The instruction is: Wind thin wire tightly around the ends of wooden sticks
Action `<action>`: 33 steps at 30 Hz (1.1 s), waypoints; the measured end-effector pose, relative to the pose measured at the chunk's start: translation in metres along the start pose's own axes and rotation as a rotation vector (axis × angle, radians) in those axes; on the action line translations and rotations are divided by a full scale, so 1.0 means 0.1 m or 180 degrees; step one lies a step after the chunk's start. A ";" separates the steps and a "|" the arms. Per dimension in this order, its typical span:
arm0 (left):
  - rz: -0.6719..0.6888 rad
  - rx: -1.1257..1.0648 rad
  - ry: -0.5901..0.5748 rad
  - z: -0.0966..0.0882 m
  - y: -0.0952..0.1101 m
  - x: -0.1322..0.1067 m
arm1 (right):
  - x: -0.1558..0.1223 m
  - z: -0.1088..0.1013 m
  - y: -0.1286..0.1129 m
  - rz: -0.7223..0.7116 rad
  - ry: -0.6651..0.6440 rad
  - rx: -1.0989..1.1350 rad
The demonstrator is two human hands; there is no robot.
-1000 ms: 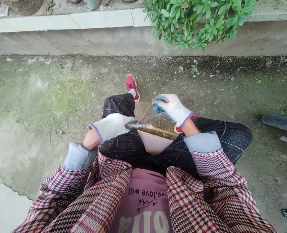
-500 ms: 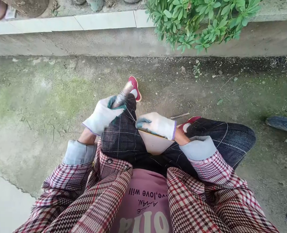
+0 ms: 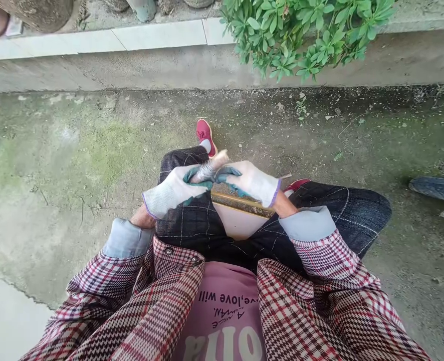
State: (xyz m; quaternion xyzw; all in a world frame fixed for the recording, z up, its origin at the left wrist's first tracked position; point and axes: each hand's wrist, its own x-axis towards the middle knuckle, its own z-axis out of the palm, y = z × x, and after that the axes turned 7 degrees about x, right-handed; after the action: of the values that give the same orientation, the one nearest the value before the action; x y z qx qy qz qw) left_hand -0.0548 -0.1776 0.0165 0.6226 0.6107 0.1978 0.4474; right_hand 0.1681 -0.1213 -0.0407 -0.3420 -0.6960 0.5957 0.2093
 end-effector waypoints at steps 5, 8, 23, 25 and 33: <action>-0.0697 -0.0870 0.0168 0.02 0.03 0.01 | -0.05 0.17 -0.07 -0.0072 -0.0187 -0.0164; -0.0714 -0.1361 0.0290 0.06 0.00 0.03 | -0.08 0.18 -0.12 -0.0176 -0.0058 -0.0271; -0.0556 -0.2045 0.0458 -0.10 0.18 -0.03 | -0.08 0.06 -0.17 0.0491 0.0334 0.0987; -0.0596 -0.2051 0.0517 -0.12 0.14 0.01 | -0.09 0.04 -0.19 0.0168 0.0296 0.0707; -0.0519 -0.2164 0.0453 -0.15 0.07 0.00 | -0.16 0.08 -0.29 -0.0037 0.0674 0.0314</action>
State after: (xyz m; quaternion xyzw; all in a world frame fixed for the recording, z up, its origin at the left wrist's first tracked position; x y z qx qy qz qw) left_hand -0.0624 -0.1718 0.0298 0.3720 0.5873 0.3963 0.5997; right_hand 0.1663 -0.1400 -0.0124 -0.3882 -0.6418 0.5886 0.3017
